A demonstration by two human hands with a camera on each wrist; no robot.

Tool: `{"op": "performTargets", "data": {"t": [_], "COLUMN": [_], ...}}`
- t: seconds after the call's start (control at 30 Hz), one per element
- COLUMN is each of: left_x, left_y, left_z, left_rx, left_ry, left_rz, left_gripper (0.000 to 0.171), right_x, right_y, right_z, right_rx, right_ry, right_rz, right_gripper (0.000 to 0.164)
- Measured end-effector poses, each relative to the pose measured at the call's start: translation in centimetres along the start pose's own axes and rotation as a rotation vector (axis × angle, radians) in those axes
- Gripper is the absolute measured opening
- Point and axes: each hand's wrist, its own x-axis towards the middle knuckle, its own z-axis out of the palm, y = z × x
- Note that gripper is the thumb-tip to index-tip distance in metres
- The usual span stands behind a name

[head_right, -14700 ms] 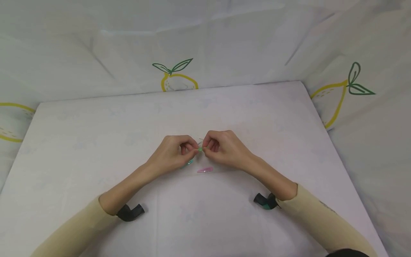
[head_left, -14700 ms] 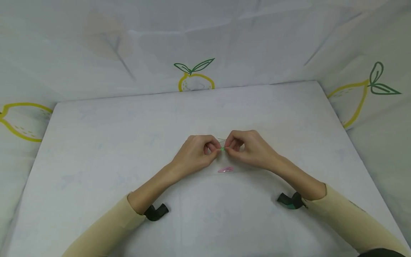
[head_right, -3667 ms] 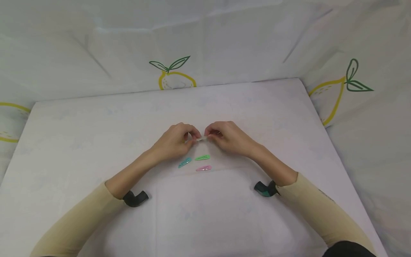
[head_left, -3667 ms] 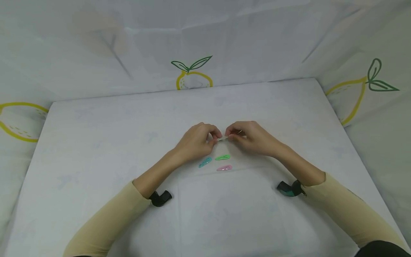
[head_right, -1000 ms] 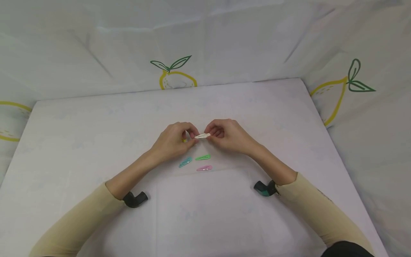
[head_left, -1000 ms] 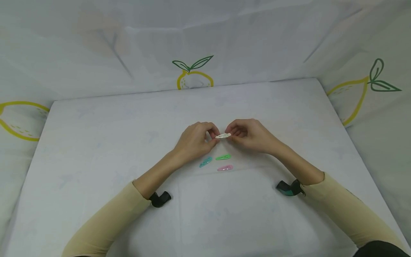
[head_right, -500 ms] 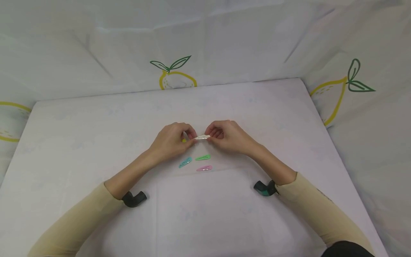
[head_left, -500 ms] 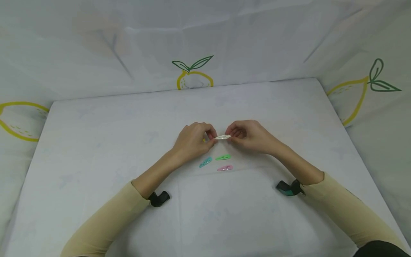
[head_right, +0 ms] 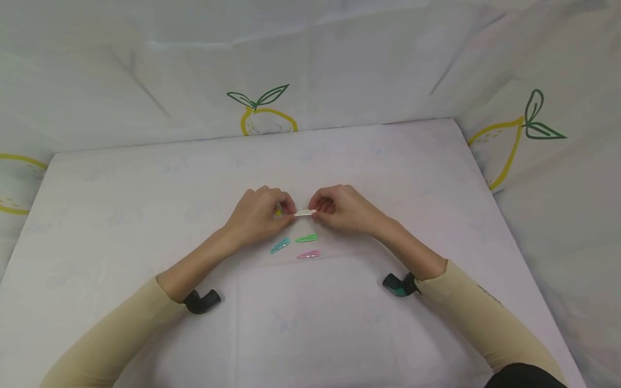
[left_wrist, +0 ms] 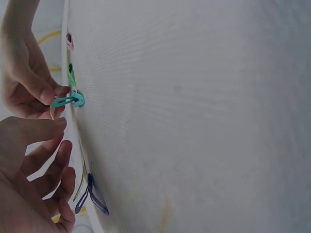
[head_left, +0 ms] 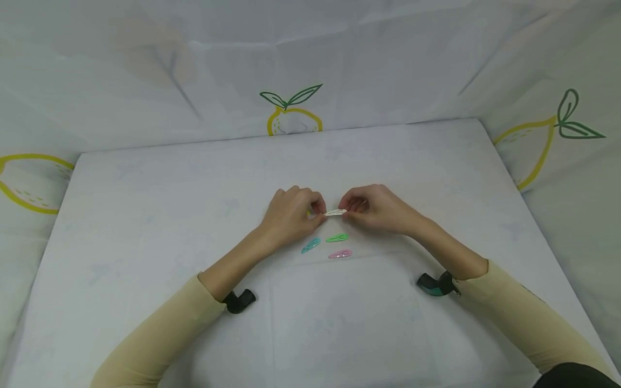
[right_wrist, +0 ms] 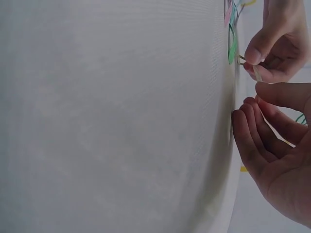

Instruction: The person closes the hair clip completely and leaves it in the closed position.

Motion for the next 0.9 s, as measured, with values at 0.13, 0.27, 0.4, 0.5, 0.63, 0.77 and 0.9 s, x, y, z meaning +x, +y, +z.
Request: {"op": "performTargets", "data": {"t": [0.13,0.27,0.4,0.5,0.63,0.77,0.9], "left_x": [-0.09,-0.18,-0.26,-0.31,-0.30,-0.25,-0.20], "left_y": [0.09,0.16,0.24,0.25,0.16,0.06,0.01], "left_z": [0.16,0.28,0.28,0.34,0.47,0.52,0.52], "left_rx": [0.017,0.031,0.034,0.033,0.031,0.017,0.006], "left_ry": [-0.012,-0.025,-0.044,-0.050,-0.051,-0.051,-0.056], "left_rz": [0.000,-0.005,-0.017,-0.020,-0.017,-0.017,-0.016], "left_gripper": [0.006,0.006,0.005,0.005,0.005,0.005,0.005], "right_x": [-0.03,-0.01,0.01,0.01,-0.01,-0.01,0.04], "right_y": [0.02,0.02,-0.01,-0.05,-0.12,-0.18,-0.15], "right_z": [0.15,0.32,0.43,0.49,0.50,0.47,0.46], "right_rx": [0.014,0.005,-0.027,-0.052,-0.072,-0.081,-0.083], "right_ry": [-0.017,-0.026,-0.033,-0.036,-0.035,-0.039,-0.050], "right_rz": [0.001,-0.012,-0.029,-0.036,-0.037,-0.037,-0.034], "right_gripper": [0.011,0.012,0.012,0.012,0.012,0.012,0.012]}}
